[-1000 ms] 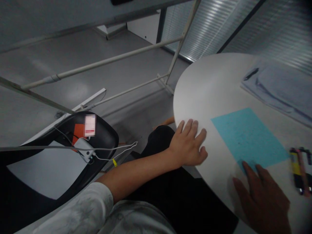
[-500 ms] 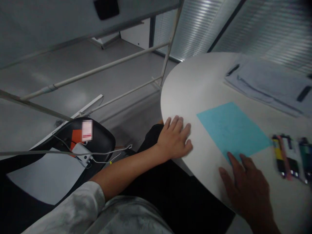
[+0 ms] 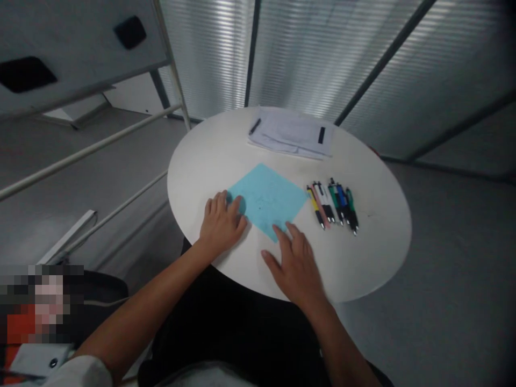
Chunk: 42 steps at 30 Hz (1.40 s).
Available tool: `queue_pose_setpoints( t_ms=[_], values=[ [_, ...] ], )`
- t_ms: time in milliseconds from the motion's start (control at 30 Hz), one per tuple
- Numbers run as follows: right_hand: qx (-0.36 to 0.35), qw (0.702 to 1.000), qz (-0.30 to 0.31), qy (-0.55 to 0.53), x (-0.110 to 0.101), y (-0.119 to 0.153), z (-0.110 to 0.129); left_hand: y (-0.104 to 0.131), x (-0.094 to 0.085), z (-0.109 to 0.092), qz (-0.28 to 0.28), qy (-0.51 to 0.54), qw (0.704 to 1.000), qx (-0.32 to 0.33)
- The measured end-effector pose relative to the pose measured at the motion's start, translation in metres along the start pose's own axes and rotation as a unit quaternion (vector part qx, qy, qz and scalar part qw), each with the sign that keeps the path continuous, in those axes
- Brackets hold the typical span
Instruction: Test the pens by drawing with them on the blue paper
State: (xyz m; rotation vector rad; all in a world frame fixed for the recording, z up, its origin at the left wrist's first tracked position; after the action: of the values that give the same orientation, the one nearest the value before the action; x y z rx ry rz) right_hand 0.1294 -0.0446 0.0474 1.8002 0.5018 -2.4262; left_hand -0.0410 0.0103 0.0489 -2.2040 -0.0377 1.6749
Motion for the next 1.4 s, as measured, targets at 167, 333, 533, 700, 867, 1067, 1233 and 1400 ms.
queue_pose_setpoints(
  t_ms=[167,333,533,700,867,1067,1233,1400],
  values=[
    [0.016,0.999,0.006,-0.035,-0.002,0.002,-0.004,0.000,0.005,-0.001,0.047,-0.027,0.999,-0.004],
    [0.040,0.997,-0.017,-0.062,-0.010,-0.011,-0.015,-0.001,0.003,-0.001,0.037,-0.037,0.998,-0.016],
    [0.042,0.999,-0.027,-0.009,-0.007,-0.048,-0.027,-0.014,0.005,0.000,0.018,-0.010,1.000,-0.006],
    [0.039,0.999,-0.006,0.015,0.009,-0.056,-0.027,-0.031,0.029,-0.005,0.087,0.016,0.995,0.048],
    [0.057,0.998,-0.005,0.026,0.010,-0.056,-0.029,-0.032,0.037,-0.002,0.098,0.020,0.994,0.048],
    [0.065,0.997,-0.033,0.013,0.005,-0.056,-0.033,-0.032,0.037,-0.002,0.095,0.010,0.994,0.047],
    [0.065,0.996,-0.056,-0.006,0.004,-0.055,-0.035,-0.033,0.036,-0.002,0.092,0.003,0.995,0.048],
    [0.091,0.990,-0.104,-0.036,-0.011,-0.055,-0.048,-0.031,0.034,-0.002,0.084,0.008,0.995,0.053]
  ],
)
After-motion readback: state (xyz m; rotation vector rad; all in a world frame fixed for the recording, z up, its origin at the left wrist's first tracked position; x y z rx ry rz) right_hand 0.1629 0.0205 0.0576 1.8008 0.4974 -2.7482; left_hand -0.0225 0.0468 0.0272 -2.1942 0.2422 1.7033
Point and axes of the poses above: each hand's wrist, its own y-axis away from the middle knuckle, its own x-axis out of the palm, z = x × y, the point moved 10 cm from there along -y, towards the middle knuckle, and after that the axes turned 5 degrees about x, right-handed, at the moved point
